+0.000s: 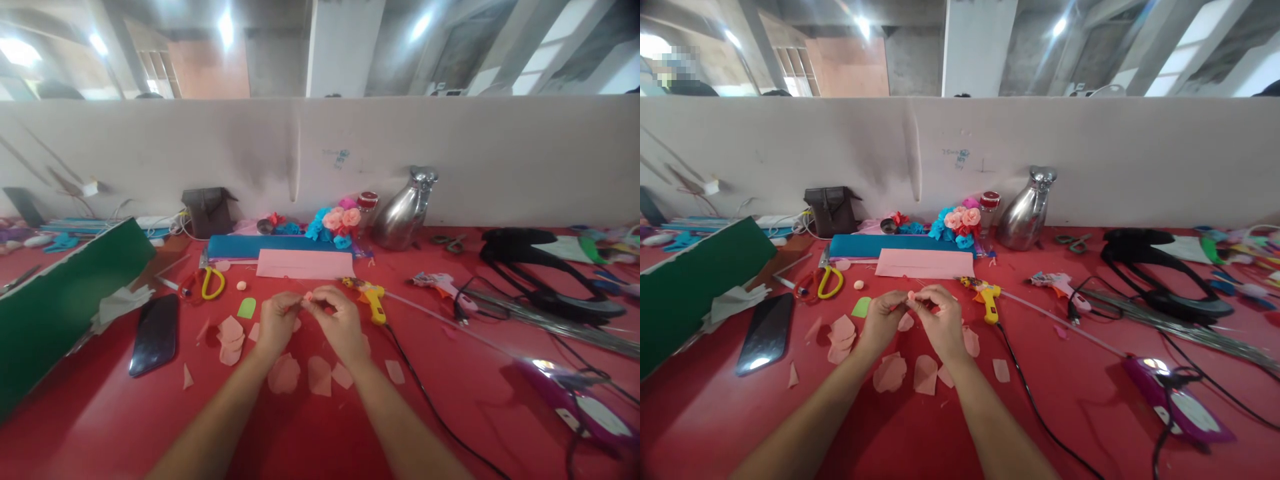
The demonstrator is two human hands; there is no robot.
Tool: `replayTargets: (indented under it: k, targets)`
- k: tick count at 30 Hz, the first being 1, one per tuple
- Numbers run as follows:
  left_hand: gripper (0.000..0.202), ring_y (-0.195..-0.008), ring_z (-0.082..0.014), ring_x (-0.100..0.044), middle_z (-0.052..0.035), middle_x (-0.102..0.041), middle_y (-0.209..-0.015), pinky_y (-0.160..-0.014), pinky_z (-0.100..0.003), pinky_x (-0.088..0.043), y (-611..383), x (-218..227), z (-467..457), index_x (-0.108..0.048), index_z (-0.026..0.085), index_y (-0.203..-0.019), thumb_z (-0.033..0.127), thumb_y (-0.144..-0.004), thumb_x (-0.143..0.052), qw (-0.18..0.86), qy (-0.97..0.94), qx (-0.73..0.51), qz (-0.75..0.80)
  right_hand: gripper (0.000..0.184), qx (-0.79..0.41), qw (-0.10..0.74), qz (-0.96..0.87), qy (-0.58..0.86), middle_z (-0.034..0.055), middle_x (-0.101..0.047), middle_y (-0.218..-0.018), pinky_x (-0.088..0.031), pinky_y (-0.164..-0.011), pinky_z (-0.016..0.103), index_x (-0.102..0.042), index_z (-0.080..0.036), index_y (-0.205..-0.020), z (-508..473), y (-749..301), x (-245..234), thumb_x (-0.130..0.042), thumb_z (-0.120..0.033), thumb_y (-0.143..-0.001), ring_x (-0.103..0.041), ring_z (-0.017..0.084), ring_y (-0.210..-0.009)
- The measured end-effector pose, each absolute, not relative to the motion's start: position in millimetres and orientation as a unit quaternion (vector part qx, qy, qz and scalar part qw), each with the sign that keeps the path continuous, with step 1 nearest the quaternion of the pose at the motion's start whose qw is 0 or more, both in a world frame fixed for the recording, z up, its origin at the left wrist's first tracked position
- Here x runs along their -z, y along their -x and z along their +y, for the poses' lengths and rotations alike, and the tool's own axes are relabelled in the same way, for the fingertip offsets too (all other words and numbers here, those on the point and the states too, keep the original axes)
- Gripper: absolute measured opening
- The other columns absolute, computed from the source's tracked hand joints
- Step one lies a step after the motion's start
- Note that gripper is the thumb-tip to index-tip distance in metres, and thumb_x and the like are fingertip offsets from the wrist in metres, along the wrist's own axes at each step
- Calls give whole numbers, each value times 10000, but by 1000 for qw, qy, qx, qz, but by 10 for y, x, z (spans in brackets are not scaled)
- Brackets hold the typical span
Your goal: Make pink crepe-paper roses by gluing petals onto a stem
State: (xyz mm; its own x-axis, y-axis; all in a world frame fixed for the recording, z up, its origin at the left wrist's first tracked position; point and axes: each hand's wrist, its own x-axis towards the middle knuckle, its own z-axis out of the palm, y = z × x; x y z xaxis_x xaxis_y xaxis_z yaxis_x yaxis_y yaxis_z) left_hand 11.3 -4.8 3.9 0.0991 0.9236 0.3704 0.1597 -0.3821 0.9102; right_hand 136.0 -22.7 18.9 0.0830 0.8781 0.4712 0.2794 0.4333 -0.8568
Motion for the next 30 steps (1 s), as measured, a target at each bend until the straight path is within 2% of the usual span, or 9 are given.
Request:
replayTargets:
  k: [6,13,15,18,22,26,30]
  targets:
    - [207,-619,-138,-560,-4,-626,-598,-622,-237,-424,-120,-39,-59,-663,183,-590,156,-743,-526,359,-660,-506,424,118,-261,579,-628,450,6,-580,-729,-444,-657,264,-587,-206,-645,-216,-1360,-180,-632,-228,-752,-560,142,-704]
    - [208,-624,-131,-538,-12,-624,-610,-651,-243,-393,-106,-49,-54,-651,172,-582,157,-750,-529,287,-693,-474,461,109,-284,573,-618,458,15,-593,-734,-439,-654,266,-588,-199,-650,-197,-1385,-192,-630,-240,-741,-560,151,-714]
    - [194,-633,-137,-548,-12,-625,-604,-653,-243,-396,-116,-78,-68,-661,173,-588,165,-741,-542,317,-682,-470,463,118,-296,576,-613,453,11,-590,-734,-440,-679,271,-582,-198,-633,-193,-1407,-196,-637,-237,-729,-558,152,-722]
    - [134,-657,-150,-566,-21,-644,-635,-654,-248,-410,-133,-128,-96,-698,170,-667,217,-722,-586,421,-634,-468,450,111,-339,570,-593,456,7,-602,-741,-437,-722,285,-594,-196,-636,-188,-1442,-195,-641,-254,-718,-560,155,-743]
    - [149,-629,-147,-568,-29,-648,-635,-649,-259,-430,-146,-168,-128,-718,158,-772,243,-692,-626,556,-544,-460,428,146,-428,551,-538,473,26,-648,-805,-449,-729,302,-657,-189,-753,-182,-1462,-175,-667,-316,-682,-577,174,-779]
    - [168,-629,-142,-575,-46,-671,-677,-681,-273,-445,-149,-183,-142,-723,150,-802,220,-671,-645,596,-498,-469,421,254,-468,547,-497,485,33,-660,-856,-455,-738,304,-674,-186,-832,-177,-1459,-164,-713,-329,-627,-583,179,-801]
    - [172,-698,-162,-601,-59,-692,-720,-716,-277,-450,-148,-190,-138,-728,154,-801,221,-656,-665,609,-487,-479,404,182,-472,543,-503,478,23,-654,-817,-457,-715,292,-669,-190,-793,-183,-1456,-182,-696,-306,-656,-581,166,-766]
